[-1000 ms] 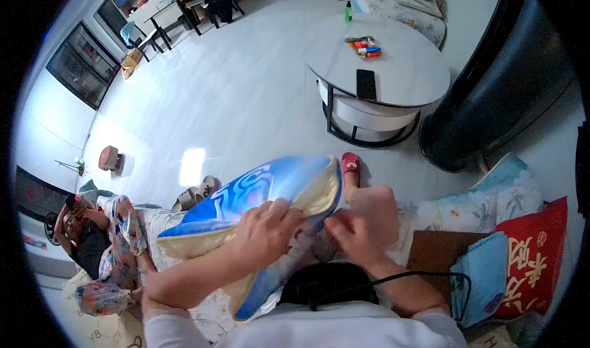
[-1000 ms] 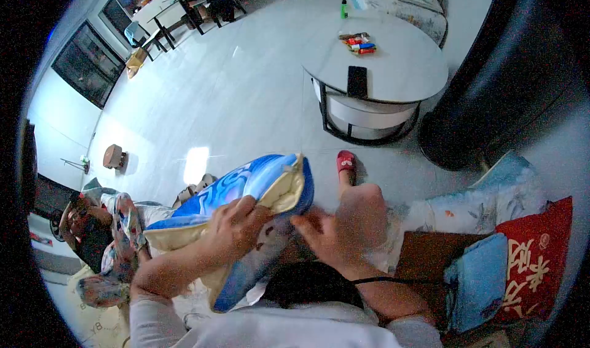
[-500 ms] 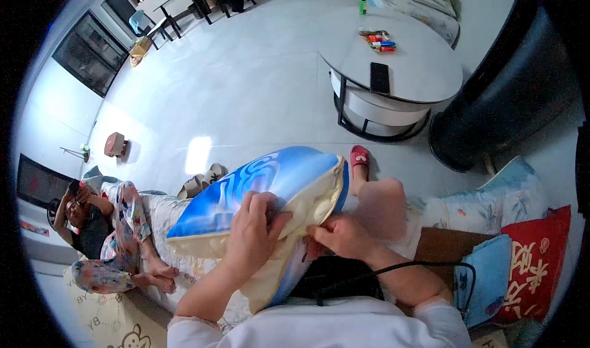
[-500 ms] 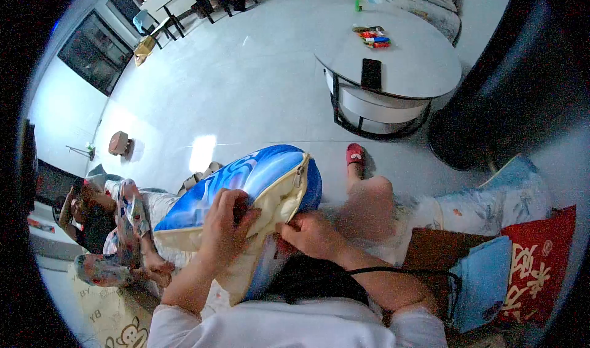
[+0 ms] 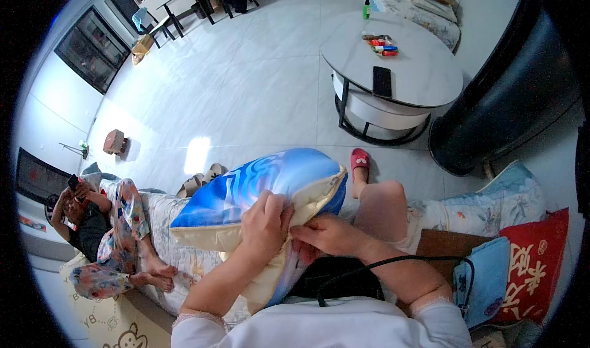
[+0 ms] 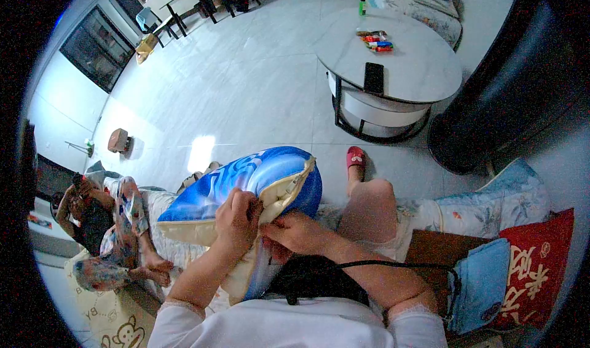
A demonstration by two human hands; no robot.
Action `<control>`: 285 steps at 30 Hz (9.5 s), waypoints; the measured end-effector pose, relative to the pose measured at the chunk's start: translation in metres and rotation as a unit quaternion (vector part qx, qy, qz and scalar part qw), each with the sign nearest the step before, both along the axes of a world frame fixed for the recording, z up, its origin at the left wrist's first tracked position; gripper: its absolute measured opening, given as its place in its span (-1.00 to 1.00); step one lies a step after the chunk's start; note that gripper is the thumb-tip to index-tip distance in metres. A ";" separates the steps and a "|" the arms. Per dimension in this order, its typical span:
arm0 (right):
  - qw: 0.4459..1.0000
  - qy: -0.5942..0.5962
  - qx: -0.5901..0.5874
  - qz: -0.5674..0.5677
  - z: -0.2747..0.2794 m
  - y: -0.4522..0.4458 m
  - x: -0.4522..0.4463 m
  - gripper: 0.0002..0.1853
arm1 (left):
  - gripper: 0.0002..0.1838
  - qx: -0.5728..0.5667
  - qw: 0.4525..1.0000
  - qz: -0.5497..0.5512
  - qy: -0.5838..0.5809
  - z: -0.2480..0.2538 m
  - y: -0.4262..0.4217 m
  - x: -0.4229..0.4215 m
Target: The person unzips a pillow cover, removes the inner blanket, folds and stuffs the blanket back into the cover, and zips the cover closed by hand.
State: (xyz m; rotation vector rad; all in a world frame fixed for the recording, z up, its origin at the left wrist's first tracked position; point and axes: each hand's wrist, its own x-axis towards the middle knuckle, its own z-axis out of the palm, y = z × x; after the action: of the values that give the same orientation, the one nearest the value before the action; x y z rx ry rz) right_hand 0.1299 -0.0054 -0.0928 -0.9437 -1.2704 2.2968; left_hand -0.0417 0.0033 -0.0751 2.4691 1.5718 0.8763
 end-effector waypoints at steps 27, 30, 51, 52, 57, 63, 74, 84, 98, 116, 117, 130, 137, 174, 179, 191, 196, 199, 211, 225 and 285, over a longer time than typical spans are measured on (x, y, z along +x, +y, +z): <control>0.980 -0.072 0.184 -0.010 -0.046 0.004 0.011 -0.62 | -0.76 -0.083 0.995 -0.004 -0.061 -0.026 -0.016 0.001; 0.956 -0.106 0.160 -0.221 -0.043 -0.005 0.026 -0.60 | -0.78 -0.071 0.997 -0.009 -0.043 -0.027 -0.016 0.012; 0.971 -0.065 0.195 -0.121 -0.020 0.001 0.008 -0.79 | -0.75 -0.048 0.995 -0.033 -0.085 -0.029 -0.036 -0.006; 0.948 -0.098 0.274 -0.128 -0.017 0.001 0.008 -0.79 | -0.74 -0.053 0.994 -0.038 -0.093 -0.029 -0.035 -0.006; 0.893 -0.126 0.408 -0.144 -0.011 0.001 0.005 -0.78 | -0.70 -0.052 0.996 -0.016 -0.077 -0.034 -0.033 -0.006; 0.920 -0.153 0.315 -0.173 -0.025 0.002 -0.006 -0.75 | -0.71 -0.068 0.996 -0.010 -0.050 -0.039 -0.029 -0.006; 0.846 -0.223 0.414 -0.252 -0.025 -0.005 -0.018 -0.69 | -0.77 -0.078 0.997 -0.024 0.006 -0.036 -0.031 -0.008; 0.792 -0.104 0.556 -0.229 -0.018 -0.002 -0.023 -0.79 | -0.65 -0.215 0.943 -0.229 0.110 0.094 0.044 -0.041; 0.558 -0.141 0.814 -0.076 0.166 0.049 0.044 -0.79 | -0.43 -0.167 0.811 -0.560 0.027 0.229 0.118 0.014; 0.647 -0.171 0.742 -0.035 0.060 0.035 0.054 -0.76 | -0.73 -0.163 0.852 -0.483 -0.116 0.071 0.088 -0.005; 0.658 -0.171 0.731 -0.056 0.059 0.034 0.053 -0.73 | -0.70 -0.178 0.851 -0.472 -0.149 0.066 0.087 -0.005; 0.779 -0.185 0.521 -0.297 0.074 0.010 0.041 -0.72 | -0.72 -0.187 0.885 -0.342 -0.253 0.045 0.061 0.022; 0.855 -0.171 0.397 -0.285 0.080 0.000 0.049 -0.79 | -0.81 -0.156 0.861 -0.389 -0.288 0.034 0.065 0.024; 0.842 -0.160 0.438 -0.271 0.066 -0.003 0.066 -0.85 | -0.86 -0.090 0.903 -0.113 -0.405 0.028 0.017 0.049; 0.896 -0.053 0.338 -0.282 0.053 -0.025 0.075 -0.85 | -0.56 -0.093 0.938 -0.269 -0.197 0.060 0.022 0.031; 0.934 -0.008 0.252 -0.252 0.040 -0.028 0.079 -0.79 | -0.60 -0.076 0.937 -0.253 -0.229 0.040 0.021 0.021; 0.843 -0.118 0.508 -0.134 0.031 -0.018 0.087 -0.72 | -0.67 -0.067 0.921 -0.261 -0.283 0.033 0.012 0.020; 0.802 -0.236 0.549 -0.018 0.017 -0.009 0.078 -0.69 | -0.69 -0.067 0.900 -0.321 -0.287 0.033 0.008 0.020; 0.693 -0.223 0.651 -0.213 0.010 -0.014 0.072 -0.63 | -0.72 -0.079 0.887 -0.265 -0.371 0.024 0.006 -0.003; 0.813 -0.118 0.507 -0.261 0.056 -0.020 0.035 -0.85 | -0.66 -0.054 0.904 -0.253 -0.342 0.026 0.004 0.005; 0.932 -0.090 0.255 -0.241 0.053 -0.001 0.116 -0.73 | -0.11 0.053 0.979 -0.102 0.171 0.056 0.015 -0.004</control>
State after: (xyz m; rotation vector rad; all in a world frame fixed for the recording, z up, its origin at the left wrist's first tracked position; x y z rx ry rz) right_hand 0.2461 -0.0066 -0.0393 -1.1293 -1.4154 1.4374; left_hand -0.0457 0.0183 -0.0186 2.9198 1.3472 0.5405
